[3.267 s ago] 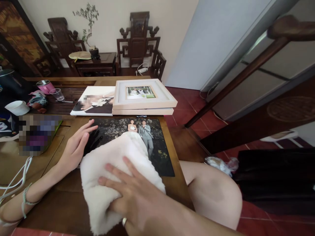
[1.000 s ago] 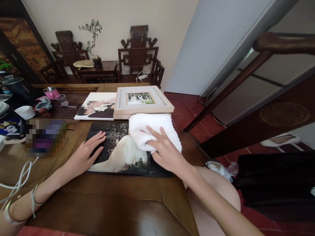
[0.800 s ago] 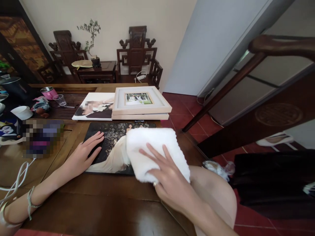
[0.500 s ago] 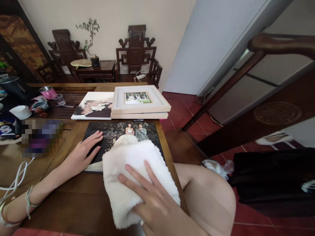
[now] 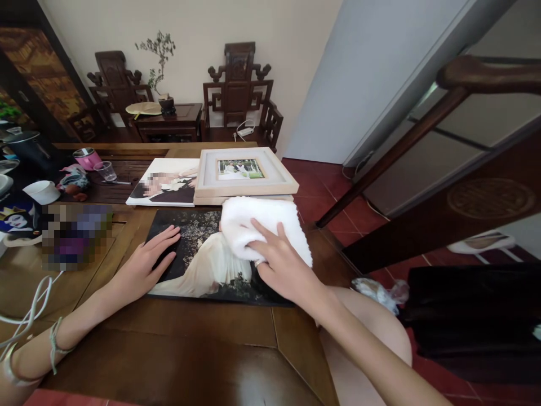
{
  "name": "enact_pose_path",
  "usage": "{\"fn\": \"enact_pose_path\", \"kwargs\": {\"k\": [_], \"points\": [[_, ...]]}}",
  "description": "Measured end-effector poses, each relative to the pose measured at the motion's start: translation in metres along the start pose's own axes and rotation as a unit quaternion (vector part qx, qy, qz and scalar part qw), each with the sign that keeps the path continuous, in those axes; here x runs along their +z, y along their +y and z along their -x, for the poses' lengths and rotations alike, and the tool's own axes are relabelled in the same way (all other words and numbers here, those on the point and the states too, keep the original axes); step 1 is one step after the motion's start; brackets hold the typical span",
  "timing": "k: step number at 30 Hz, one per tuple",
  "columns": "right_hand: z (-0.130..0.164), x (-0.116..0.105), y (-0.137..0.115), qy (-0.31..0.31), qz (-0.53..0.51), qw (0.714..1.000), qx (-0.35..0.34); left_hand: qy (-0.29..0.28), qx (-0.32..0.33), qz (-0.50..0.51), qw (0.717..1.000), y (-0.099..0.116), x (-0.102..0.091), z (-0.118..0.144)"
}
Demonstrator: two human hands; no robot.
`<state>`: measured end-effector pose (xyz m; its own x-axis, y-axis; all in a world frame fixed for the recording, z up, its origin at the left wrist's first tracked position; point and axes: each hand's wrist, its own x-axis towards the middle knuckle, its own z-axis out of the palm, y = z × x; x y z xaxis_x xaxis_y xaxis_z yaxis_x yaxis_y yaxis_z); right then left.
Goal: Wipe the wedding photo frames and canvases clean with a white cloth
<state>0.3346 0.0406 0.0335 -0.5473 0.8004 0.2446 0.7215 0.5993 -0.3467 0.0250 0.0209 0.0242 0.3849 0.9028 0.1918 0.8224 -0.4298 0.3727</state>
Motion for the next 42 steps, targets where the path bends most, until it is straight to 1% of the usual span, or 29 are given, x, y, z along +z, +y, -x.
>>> {"fn": "enact_pose_path", "kwargs": {"k": [2, 4, 6, 8, 10, 13, 15, 18, 21, 25, 28, 30, 33, 35, 39, 42], "points": [[0.017, 0.003, -0.01, 0.011, 0.014, 1.0, -0.005, 0.009, -0.003, 0.009, 1.0, 0.001, 0.0, -0.001], [0.038, 0.004, -0.025, 0.009, 0.025, 0.999, -0.018, 0.034, -0.003, 0.029, 0.999, 0.002, 0.0, -0.003], [0.058, 0.003, -0.042, -0.004, 0.03, 0.999, -0.044, 0.061, -0.002, 0.048, 0.997, 0.001, 0.0, -0.004], [0.073, 0.0, -0.057, -0.027, 0.03, 0.996, -0.077, 0.07, -0.005, 0.049, 0.996, 0.0, 0.002, -0.005], [0.081, -0.001, -0.067, -0.052, 0.029, 0.993, -0.104, 0.059, -0.017, 0.032, 0.998, -0.003, 0.005, -0.005], [0.078, -0.003, -0.073, -0.079, 0.022, 0.989, -0.126, 0.041, -0.022, 0.006, 0.999, -0.006, 0.009, -0.004], [0.067, -0.003, -0.071, -0.081, 0.01, 0.989, -0.127, 0.039, -0.017, 0.0, 0.999, -0.008, 0.01, -0.003], [0.045, -0.003, -0.061, -0.076, -0.016, 0.991, -0.112, 0.039, -0.007, -0.008, 0.999, -0.009, 0.01, -0.003], [0.022, -0.004, -0.042, -0.057, -0.021, 0.994, -0.086, 0.036, -0.003, -0.011, 0.999, -0.009, 0.009, -0.003], [-0.003, -0.003, -0.011, -0.035, 0.01, 0.998, -0.047, 0.031, -0.007, -0.009, 0.999, -0.008, 0.008, -0.003], [-0.012, -0.001, 0.003, -0.024, 0.024, 0.999, -0.024, 0.031, -0.009, -0.008, 0.999, -0.008, 0.007, -0.003], [-0.01, 0.0, 0.001, -0.013, 0.031, 0.999, -0.008, 0.03, -0.008, -0.009, 0.999, -0.007, 0.007, -0.003], [0.009, 0.002, -0.017, 0.001, 0.035, 0.999, 0.002, 0.026, -0.01, -0.015, 1.0, -0.006, 0.007, -0.002], [0.027, 0.001, -0.036, -0.008, 0.029, 0.999, -0.012, 0.025, -0.012, -0.02, 0.999, -0.006, 0.008, -0.002], [0.059, -0.003, -0.075, -0.077, 0.001, 0.994, -0.081, 0.036, -0.011, -0.025, 0.999, -0.005, 0.009, -0.002], [0.061, -0.006, -0.091, -0.113, -0.017, 0.986, -0.121, 0.037, -0.008, -0.022, 0.999, -0.005, 0.008, -0.002]]}}
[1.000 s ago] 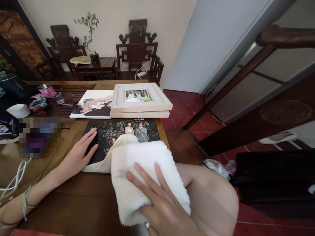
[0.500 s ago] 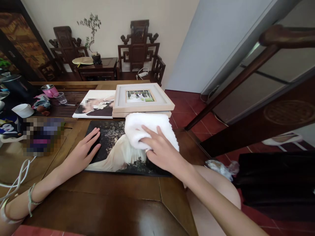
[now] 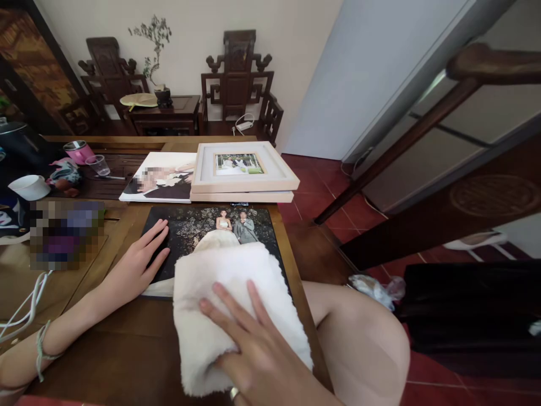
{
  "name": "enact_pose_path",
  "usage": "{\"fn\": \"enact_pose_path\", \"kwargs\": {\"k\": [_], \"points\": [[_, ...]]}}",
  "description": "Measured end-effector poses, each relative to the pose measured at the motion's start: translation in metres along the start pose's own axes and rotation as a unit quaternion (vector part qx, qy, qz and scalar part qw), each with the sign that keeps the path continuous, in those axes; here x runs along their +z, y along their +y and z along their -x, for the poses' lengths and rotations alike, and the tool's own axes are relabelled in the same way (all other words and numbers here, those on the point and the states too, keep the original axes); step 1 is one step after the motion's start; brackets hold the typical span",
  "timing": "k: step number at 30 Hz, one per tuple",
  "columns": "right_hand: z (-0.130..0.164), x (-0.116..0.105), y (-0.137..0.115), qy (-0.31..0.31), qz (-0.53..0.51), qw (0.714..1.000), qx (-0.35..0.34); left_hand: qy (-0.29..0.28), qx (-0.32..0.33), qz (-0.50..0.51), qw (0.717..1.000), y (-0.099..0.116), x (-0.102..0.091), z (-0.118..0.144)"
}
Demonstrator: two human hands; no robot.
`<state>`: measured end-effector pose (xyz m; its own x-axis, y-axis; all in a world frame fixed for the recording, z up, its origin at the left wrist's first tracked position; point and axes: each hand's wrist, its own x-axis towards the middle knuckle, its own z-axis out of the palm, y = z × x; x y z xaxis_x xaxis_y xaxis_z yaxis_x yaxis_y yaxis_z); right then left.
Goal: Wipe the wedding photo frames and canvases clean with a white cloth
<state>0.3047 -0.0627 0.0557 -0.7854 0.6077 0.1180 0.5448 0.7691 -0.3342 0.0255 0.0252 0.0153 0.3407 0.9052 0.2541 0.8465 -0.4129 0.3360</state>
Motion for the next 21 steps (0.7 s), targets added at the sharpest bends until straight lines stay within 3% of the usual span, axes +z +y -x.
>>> {"fn": "enact_pose_path", "kwargs": {"k": [5, 10, 13, 16, 21], "points": [[-0.038, -0.007, 0.022, -0.045, -0.038, 0.998, 0.007, -0.015, -0.002, 0.0, 1.0, -0.001, 0.0, 0.0], [-0.084, -0.012, 0.073, 0.003, -0.013, 0.999, 0.042, -0.001, 0.007, -0.002, 1.0, -0.004, 0.002, 0.001], [-0.099, -0.012, 0.09, 0.023, -0.001, 0.998, 0.055, -0.004, 0.006, -0.005, 1.0, -0.004, 0.001, 0.002], [-0.097, -0.008, 0.084, 0.035, 0.004, 0.997, 0.071, -0.002, 0.006, -0.005, 1.0, -0.003, 0.0, 0.002], [-0.067, 0.006, 0.038, 0.031, -0.021, 0.997, 0.07, 0.001, 0.006, 0.001, 1.0, -0.002, 0.001, 0.002]]}}
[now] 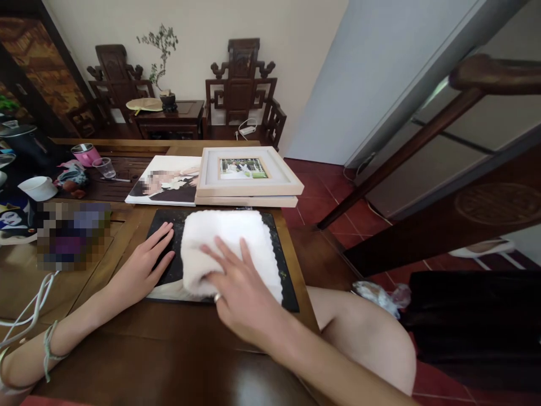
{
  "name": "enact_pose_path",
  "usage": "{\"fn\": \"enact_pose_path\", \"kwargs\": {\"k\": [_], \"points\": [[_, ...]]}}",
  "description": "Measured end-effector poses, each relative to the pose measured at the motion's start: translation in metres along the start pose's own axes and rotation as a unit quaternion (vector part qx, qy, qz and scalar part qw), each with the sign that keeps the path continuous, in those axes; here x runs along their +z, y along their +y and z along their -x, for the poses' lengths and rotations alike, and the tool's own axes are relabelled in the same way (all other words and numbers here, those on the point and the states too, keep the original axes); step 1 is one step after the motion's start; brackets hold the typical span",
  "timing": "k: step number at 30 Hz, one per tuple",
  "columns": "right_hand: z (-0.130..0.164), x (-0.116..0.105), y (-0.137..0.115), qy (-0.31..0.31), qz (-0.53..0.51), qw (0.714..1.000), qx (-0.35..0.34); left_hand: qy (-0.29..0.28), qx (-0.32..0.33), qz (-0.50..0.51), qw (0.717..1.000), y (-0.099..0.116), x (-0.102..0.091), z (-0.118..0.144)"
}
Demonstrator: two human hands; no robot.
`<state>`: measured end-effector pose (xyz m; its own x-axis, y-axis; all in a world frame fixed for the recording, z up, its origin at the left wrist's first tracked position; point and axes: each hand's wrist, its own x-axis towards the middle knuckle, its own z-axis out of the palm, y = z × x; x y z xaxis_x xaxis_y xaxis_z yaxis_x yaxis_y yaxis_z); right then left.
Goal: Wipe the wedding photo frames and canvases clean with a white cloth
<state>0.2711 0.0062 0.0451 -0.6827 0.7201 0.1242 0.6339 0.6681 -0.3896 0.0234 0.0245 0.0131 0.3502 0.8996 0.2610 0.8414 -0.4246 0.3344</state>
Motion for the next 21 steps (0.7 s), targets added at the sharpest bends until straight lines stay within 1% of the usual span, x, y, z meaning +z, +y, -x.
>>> {"fn": "enact_pose_path", "kwargs": {"k": [4, 6, 8, 10, 13, 16, 21], "points": [[0.033, 0.01, -0.033, -0.02, -0.005, 0.999, -0.042, -0.009, -0.003, 0.004, 1.0, 0.002, -0.002, -0.001], [0.041, 0.012, -0.042, -0.031, 0.003, 0.999, -0.045, -0.017, -0.006, 0.007, 1.0, 0.003, -0.004, -0.001], [0.041, 0.01, -0.044, -0.047, 0.0, 0.998, -0.038, -0.022, -0.007, 0.009, 1.0, 0.003, -0.005, -0.002], [0.034, 0.005, -0.041, -0.066, -0.012, 0.997, -0.024, -0.023, -0.006, 0.01, 1.0, 0.002, -0.004, -0.002], [0.015, -0.004, -0.029, -0.077, -0.027, 0.997, 0.001, -0.013, -0.004, 0.01, 1.0, 0.001, -0.002, -0.001], [-0.01, -0.009, -0.014, -0.067, -0.014, 0.997, 0.018, -0.006, 0.0, 0.013, 1.0, -0.001, 0.0, -0.001], [-0.048, -0.009, 0.006, -0.036, 0.031, 0.998, 0.033, 0.008, 0.0, 0.028, 1.0, -0.002, 0.002, -0.001]]}}
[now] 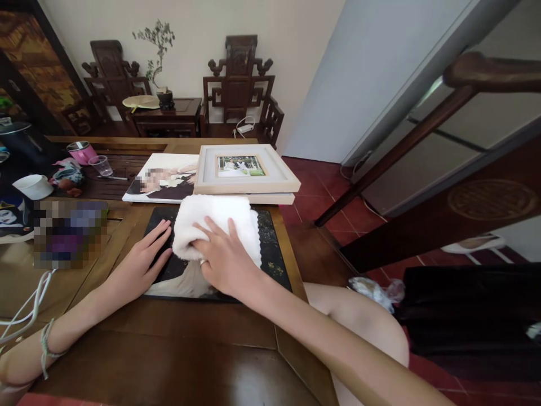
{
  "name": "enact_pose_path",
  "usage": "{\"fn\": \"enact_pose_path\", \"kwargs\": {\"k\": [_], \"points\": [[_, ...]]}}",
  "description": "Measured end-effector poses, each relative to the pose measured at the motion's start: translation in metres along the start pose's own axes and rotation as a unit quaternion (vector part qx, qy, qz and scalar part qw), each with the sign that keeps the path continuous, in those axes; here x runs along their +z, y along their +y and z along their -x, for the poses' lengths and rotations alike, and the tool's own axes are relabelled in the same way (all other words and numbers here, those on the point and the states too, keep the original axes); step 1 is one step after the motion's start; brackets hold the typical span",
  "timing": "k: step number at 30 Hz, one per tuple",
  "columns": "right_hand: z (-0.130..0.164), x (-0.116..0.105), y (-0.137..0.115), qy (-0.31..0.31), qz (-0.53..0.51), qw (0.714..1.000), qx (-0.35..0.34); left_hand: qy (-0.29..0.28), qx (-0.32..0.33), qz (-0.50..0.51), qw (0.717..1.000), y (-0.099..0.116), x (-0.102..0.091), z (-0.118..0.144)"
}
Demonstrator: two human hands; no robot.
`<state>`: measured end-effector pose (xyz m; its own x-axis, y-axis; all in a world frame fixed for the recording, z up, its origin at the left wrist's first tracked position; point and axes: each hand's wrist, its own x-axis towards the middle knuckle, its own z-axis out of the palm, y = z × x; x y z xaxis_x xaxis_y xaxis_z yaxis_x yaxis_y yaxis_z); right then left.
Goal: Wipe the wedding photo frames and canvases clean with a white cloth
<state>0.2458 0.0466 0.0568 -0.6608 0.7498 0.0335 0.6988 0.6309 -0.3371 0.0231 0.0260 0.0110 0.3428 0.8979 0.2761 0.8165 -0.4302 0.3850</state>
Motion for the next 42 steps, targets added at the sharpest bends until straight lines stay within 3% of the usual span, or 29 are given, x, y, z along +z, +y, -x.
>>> {"fn": "enact_pose_path", "kwargs": {"k": [3, 7, 11, 14, 16, 21, 25, 30, 37, 42], "points": [[-0.012, 0.0, 0.0, 0.005, 0.017, 1.0, 0.009, 0.006, -0.016, 0.042, 0.999, 0.003, -0.004, -0.002], [-0.006, 0.001, -0.014, -0.025, 0.023, 0.999, -0.011, 0.073, -0.052, 0.141, 0.986, 0.009, -0.013, -0.006], [0.018, 0.005, -0.028, -0.067, -0.03, 0.991, -0.116, 0.125, -0.09, 0.196, 0.968, 0.011, -0.019, -0.008], [0.038, 0.003, -0.027, -0.087, -0.099, 0.969, -0.208, 0.134, -0.095, 0.205, 0.965, 0.01, -0.019, -0.009], [0.051, -0.003, -0.023, -0.088, -0.14, 0.96, -0.224, 0.131, -0.091, 0.203, 0.966, 0.011, -0.019, -0.01], [0.067, -0.018, 0.001, -0.052, -0.161, 0.973, -0.155, 0.09, -0.058, 0.126, 0.986, 0.011, -0.016, -0.01], [0.057, -0.016, 0.022, 0.028, -0.173, 0.983, -0.056, 0.047, -0.039, 0.086, 0.994, 0.009, -0.012, -0.008], [0.014, -0.009, 0.028, 0.106, -0.3, 0.946, 0.066, 0.037, -0.017, 0.084, 0.996, 0.007, -0.01, -0.008], [-0.054, -0.005, 0.012, 0.105, -0.358, 0.928, 0.017, 0.033, -0.006, 0.084, 0.996, 0.006, -0.011, -0.009], [-0.05, -0.011, 0.013, 0.095, -0.357, 0.929, 0.005, 0.027, 0.005, 0.085, 0.996, 0.006, -0.012, -0.009]]}}
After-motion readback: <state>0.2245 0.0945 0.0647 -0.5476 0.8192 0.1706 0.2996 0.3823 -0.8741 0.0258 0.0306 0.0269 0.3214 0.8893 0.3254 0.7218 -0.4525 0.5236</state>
